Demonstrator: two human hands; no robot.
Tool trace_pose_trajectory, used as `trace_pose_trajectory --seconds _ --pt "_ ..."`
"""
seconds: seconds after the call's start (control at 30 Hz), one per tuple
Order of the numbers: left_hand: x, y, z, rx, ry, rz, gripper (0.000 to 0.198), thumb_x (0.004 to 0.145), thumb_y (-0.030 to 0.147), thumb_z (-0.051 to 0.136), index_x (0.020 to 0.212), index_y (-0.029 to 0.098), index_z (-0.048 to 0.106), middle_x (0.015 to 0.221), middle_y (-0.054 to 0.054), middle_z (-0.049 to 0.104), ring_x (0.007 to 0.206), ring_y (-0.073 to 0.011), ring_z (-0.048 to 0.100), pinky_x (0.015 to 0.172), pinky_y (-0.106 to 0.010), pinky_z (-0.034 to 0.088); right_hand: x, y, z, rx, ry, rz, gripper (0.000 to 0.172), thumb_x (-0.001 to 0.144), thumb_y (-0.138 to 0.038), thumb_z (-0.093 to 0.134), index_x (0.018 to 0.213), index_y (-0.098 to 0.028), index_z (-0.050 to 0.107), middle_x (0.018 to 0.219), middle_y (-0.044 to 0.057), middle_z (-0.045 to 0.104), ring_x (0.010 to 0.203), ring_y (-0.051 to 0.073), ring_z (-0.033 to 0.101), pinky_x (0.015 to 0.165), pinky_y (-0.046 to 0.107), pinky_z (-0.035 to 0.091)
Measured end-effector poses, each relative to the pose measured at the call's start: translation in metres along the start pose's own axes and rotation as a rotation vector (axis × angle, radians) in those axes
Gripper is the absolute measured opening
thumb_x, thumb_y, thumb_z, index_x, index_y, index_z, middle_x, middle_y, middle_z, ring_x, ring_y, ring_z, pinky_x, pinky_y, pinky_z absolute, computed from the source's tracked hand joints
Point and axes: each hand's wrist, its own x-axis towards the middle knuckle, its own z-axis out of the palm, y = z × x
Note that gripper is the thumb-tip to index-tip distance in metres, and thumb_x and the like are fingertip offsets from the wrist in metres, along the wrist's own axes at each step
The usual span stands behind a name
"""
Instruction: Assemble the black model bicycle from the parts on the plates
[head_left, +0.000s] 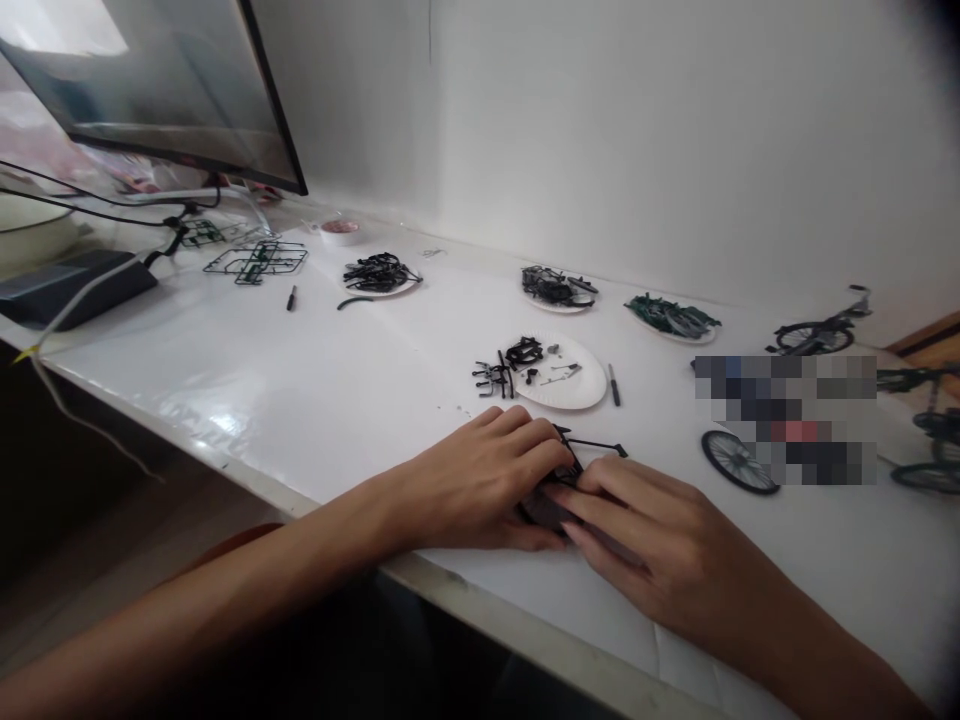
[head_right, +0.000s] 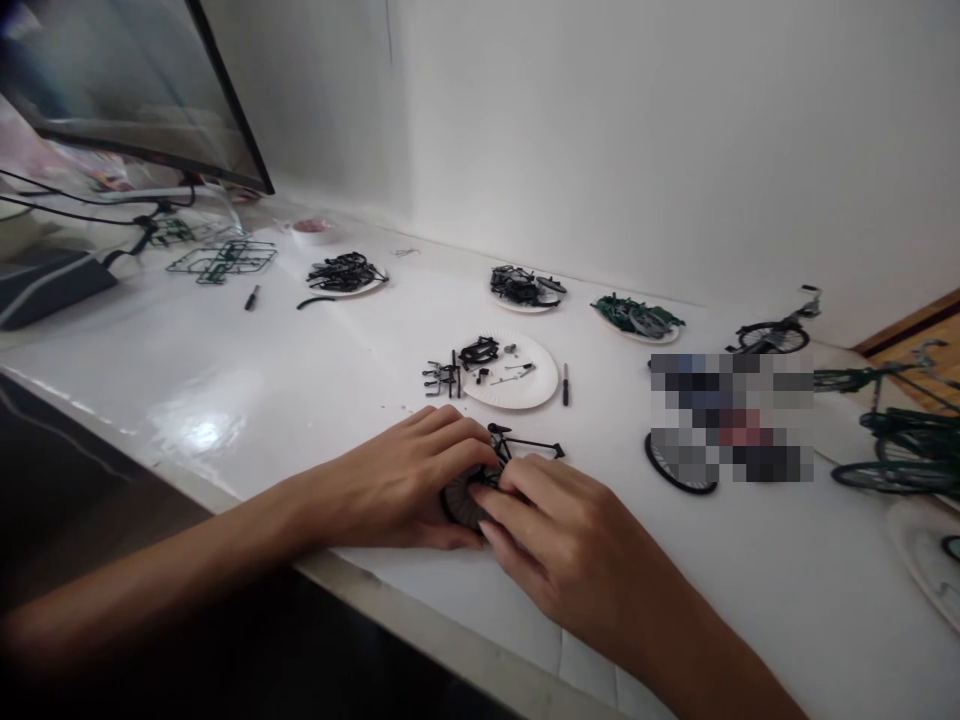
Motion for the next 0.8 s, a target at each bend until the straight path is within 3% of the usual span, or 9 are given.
trace_pose_trajectory --seconds 0.13,0.27,0.8 --pt "-0.0006 0.0002 -0.0003 -0.006 0.005 -0.002 0.048 0.092 0.052 0.064 0.12 0.014 0.055 0.116 -0.012 0.061 0.102 -0.0261 0.053 0.092 -0.039 0.045 -0.0004 -0.0018 -0.0039 0.005 0.061 -0.016 0.012 0.092 -0.008 0.059 0.1 -0.014 0.066 0.093 0.007 0.066 0.09 0.019 0.062 0.08 0.035 0.053" --pt "-0.0007 0.0002 -0.0007 0.0 0.005 -0.006 0.05 0.09 0.052 0.067 0.119 0.014 0.055 0.117 -0.012 0.061 0.104 -0.0265 0.053 0.092 -0.039 0.045 -0.0001 -0.0024 -0.0063 0.008 0.058 -0.036 0.018 0.088 -0.006 0.063 0.103 -0.014 0.063 0.094 0.006 0.068 0.096 0.02 0.062 0.09 0.039 0.051" --pt "-0.0001 0.0003 -0.0025 0.004 0.002 0.011 0.046 0.091 0.049 0.067 0.116 0.013 0.056 0.112 -0.013 0.061 0.101 -0.0268 0.054 0.091 -0.039 0.047 0.002 -0.0031 -0.0064 -0.043 0.005 -0.124 0.029 0.09 -0.005 0.06 0.117 -0.012 0.067 0.107 0.008 0.073 0.105 0.024 0.061 0.093 0.043 0.053"
